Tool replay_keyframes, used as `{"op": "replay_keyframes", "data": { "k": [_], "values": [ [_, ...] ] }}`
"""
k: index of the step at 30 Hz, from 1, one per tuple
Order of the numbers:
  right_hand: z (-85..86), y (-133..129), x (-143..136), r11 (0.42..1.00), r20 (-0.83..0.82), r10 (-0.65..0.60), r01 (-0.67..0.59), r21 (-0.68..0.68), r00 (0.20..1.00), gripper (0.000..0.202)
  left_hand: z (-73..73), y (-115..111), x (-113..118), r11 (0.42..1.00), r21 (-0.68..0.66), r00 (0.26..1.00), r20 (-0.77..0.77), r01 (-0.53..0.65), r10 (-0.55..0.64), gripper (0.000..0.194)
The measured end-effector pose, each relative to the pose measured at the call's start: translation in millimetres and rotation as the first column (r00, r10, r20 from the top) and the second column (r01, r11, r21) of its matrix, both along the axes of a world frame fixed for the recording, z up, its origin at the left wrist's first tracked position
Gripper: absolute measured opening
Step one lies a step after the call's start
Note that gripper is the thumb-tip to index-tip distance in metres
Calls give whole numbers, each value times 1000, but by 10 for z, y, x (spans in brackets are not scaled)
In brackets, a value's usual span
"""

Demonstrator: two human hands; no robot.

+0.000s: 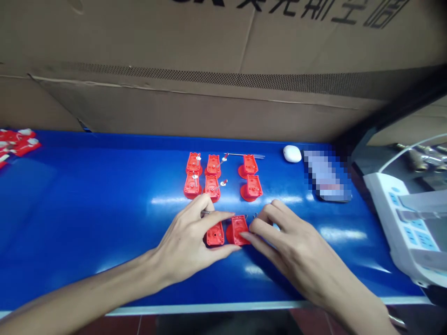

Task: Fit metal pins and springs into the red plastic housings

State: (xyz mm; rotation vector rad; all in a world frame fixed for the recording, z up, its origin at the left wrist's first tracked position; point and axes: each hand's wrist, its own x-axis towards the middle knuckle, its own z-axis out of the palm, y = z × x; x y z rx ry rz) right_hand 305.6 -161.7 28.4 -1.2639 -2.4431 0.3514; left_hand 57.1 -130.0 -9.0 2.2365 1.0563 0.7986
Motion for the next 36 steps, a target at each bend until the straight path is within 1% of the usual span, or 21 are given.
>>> {"op": "replay_keyframes", "data": {
  "k": [4,10,12,15,17,23,29,36],
  "values": [
    [0,46,-18,999,17,37,-38,28,999,33,-3,-1,6,1000,5,1000,3,8,-8,49],
    [-64,95,-7,998,30,56,-56,8,998,37,-13,-3,0,1000,9,1000,5,13,-13,48],
    [-49,89,5,999,49,35,-36,19,998,36,-18,2,-5,1000,7,1000,9,18,-18,48],
    [5,56,41,1000,41,0,0,2,999,27,-21,6,-9,1000,8,1000,16,20,-20,49],
    [37,25,78,1000,13,5,-5,-22,1000,21,-20,6,-7,1000,3,1000,14,17,-17,49],
    [43,-30,155,994,-15,53,-54,-94,998,17,-1,1,7,1000,-5,1000,12,3,-3,47],
    [45,14,110,995,44,88,-86,-42,995,19,-7,3,5,1000,-3,1000,8,8,-8,48],
    [3,16,94,994,69,110,-108,-22,992,17,-17,12,10,1000,12,1000,13,2,-2,48]
  ]
}}
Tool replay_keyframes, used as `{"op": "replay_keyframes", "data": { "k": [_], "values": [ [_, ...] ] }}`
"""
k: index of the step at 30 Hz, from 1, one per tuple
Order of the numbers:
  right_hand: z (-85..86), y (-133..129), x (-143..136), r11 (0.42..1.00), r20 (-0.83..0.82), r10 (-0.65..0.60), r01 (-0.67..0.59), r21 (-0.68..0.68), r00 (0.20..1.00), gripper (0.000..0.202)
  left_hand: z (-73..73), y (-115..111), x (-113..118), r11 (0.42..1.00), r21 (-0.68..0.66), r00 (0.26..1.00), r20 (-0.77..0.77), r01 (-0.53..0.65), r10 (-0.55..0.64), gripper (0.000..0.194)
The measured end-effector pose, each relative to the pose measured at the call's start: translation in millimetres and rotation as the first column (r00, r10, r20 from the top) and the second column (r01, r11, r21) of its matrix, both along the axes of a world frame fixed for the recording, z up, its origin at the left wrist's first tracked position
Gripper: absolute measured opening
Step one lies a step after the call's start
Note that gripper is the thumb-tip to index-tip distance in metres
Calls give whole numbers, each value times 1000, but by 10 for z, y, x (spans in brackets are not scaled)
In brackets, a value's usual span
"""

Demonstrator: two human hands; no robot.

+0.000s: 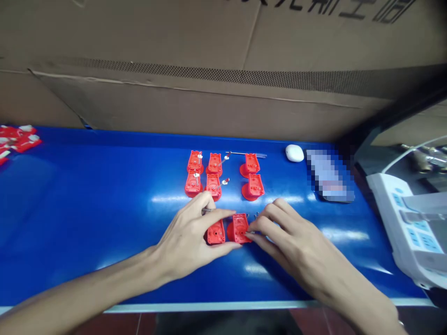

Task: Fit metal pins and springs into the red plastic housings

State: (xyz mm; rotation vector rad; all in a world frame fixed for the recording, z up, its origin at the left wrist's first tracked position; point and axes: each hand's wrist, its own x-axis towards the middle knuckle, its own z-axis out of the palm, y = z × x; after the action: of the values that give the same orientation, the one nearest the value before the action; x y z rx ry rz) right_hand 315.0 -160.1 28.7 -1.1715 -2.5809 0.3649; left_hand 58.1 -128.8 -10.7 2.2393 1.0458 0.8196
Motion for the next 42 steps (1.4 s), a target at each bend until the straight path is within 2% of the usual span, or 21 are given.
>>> {"op": "replay_keyframes", "data": {
  "k": [14,20,24,28,31,35,39,42],
  "values": [
    [-78,-2,-42,999,-106,-26,30,40,994,14,8,7,-4,1000,-17,1000,-27,-2,2,48],
    [-103,-16,-51,999,-151,-34,33,-9,988,6,15,-4,-8,1000,-11,1000,-30,-4,4,47],
    [-81,-44,-25,998,-189,-63,56,-40,980,8,66,-37,-33,1000,25,999,-31,-8,9,63],
    [12,-141,3,984,-187,-173,161,-73,967,25,165,-74,-57,993,119,1000,7,1,-2,74],
    [103,-241,-67,978,-244,-207,205,-35,947,34,212,-107,-66,985,165,997,48,44,-52,79],
    [142,-313,-298,974,-356,-186,219,56,916,32,211,-189,-70,984,130,985,106,120,-134,97],
    [83,-304,-493,967,-365,-188,236,93,912,31,193,-266,-76,979,107,981,65,176,-184,114],
    [30,-313,-551,963,-378,-193,248,101,905,31,184,-292,-88,973,84,973,67,217,-223,119]
  ]
}}
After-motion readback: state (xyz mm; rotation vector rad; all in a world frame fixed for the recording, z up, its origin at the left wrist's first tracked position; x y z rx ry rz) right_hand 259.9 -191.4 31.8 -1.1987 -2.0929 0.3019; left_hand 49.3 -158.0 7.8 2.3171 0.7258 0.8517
